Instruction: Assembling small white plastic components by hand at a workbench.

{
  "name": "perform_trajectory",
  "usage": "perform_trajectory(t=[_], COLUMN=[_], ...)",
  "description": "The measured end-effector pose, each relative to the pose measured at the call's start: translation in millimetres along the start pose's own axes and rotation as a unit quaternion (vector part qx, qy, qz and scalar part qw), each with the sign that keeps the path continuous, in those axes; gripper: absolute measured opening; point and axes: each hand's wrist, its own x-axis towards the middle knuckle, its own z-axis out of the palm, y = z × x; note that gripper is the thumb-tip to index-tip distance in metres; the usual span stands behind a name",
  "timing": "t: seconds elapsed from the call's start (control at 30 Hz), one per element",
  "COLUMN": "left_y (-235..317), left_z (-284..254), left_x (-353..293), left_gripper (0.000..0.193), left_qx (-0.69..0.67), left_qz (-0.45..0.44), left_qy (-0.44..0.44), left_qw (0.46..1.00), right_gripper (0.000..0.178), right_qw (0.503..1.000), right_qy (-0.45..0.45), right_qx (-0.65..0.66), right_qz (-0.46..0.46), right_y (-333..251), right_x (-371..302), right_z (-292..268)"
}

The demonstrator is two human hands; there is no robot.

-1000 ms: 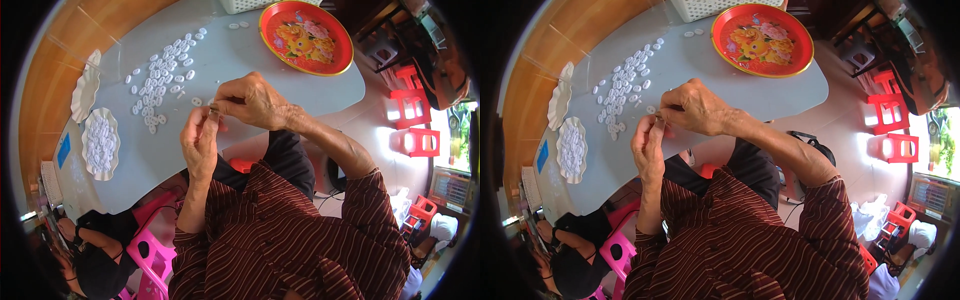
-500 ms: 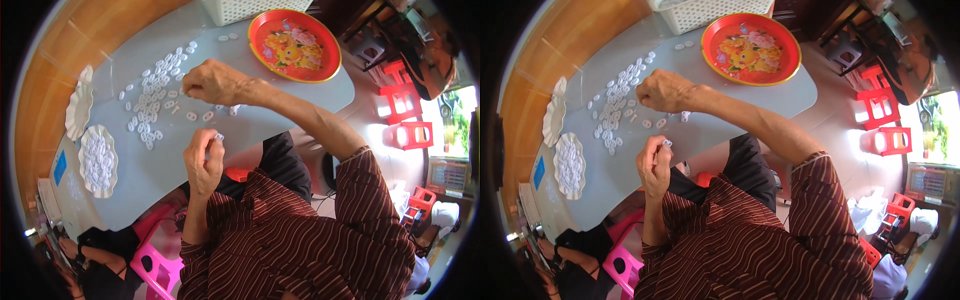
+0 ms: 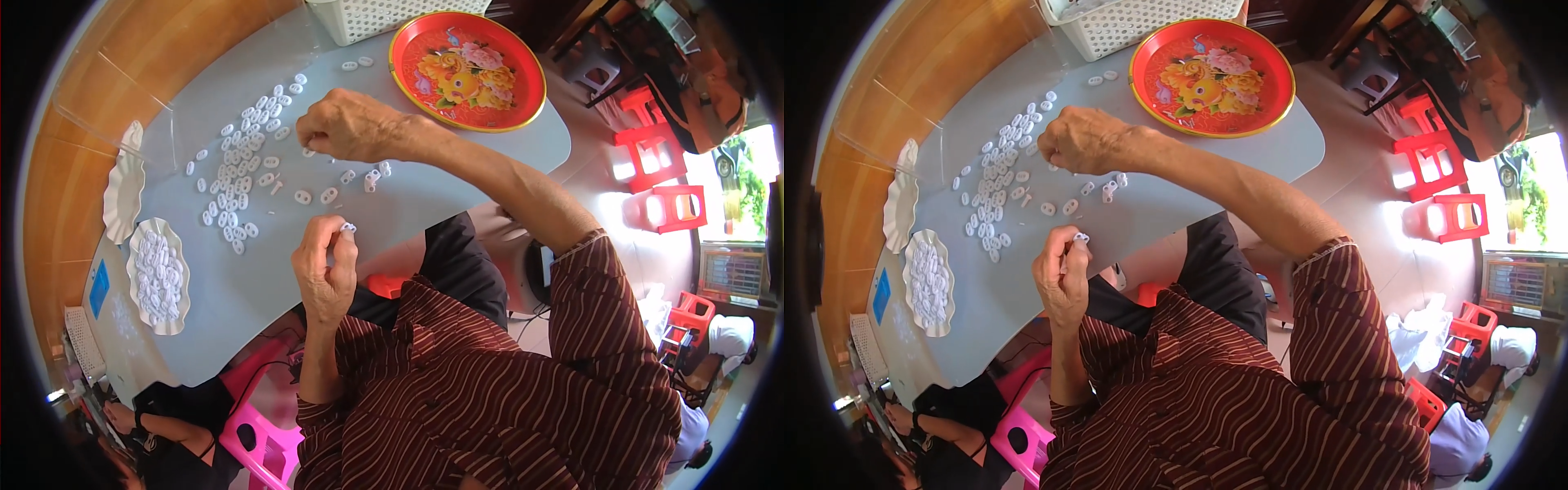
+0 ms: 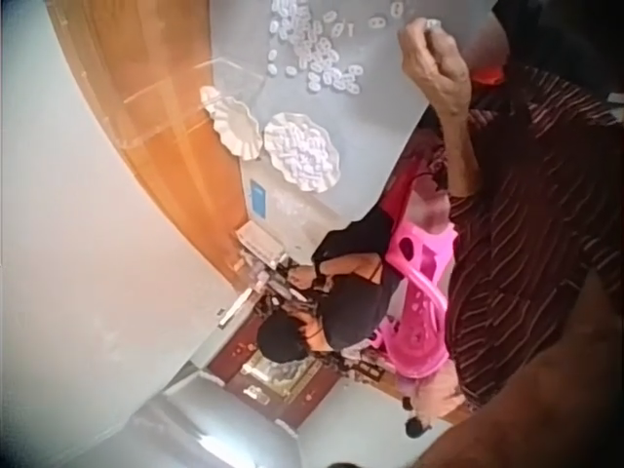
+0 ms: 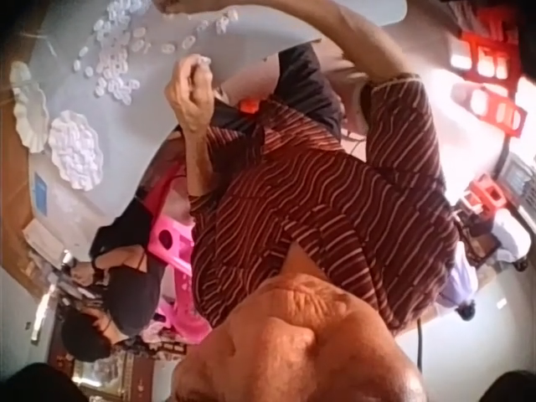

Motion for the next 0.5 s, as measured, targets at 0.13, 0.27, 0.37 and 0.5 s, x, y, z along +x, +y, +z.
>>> perform_trajectory(t=[0.13,0.27,0.37,0.5], left_y=[-1,-4,-4,-2], left_z=[-6,-1,1,0], left_x=[-6,-4,-2,-2], left_gripper=[0.006,0.006,0.006,0.005], left_qx=[0.016,0.021,0.022,0.026], left_qz=[-0.031,0.001,-0.008,0.001], left_qy=[0.012,0.015,0.010,0.003], left_qw=[0.999,1.000,1.000,1.000], right_gripper=[0.008,0.007,0.008,0.010], right_qw=[1.000,0.999,0.998,0.997], right_qy=[0.007,-0.026,-0.045,-0.068], right_qx=[0.011,0.022,0.034,0.024], right_qz=[-0.016,-0.020,-0.017,0.017], right_y=[-2,-15,-21,-23], right_x=[-2,-9,-9,-9], right_z=[-4,0,10,10])
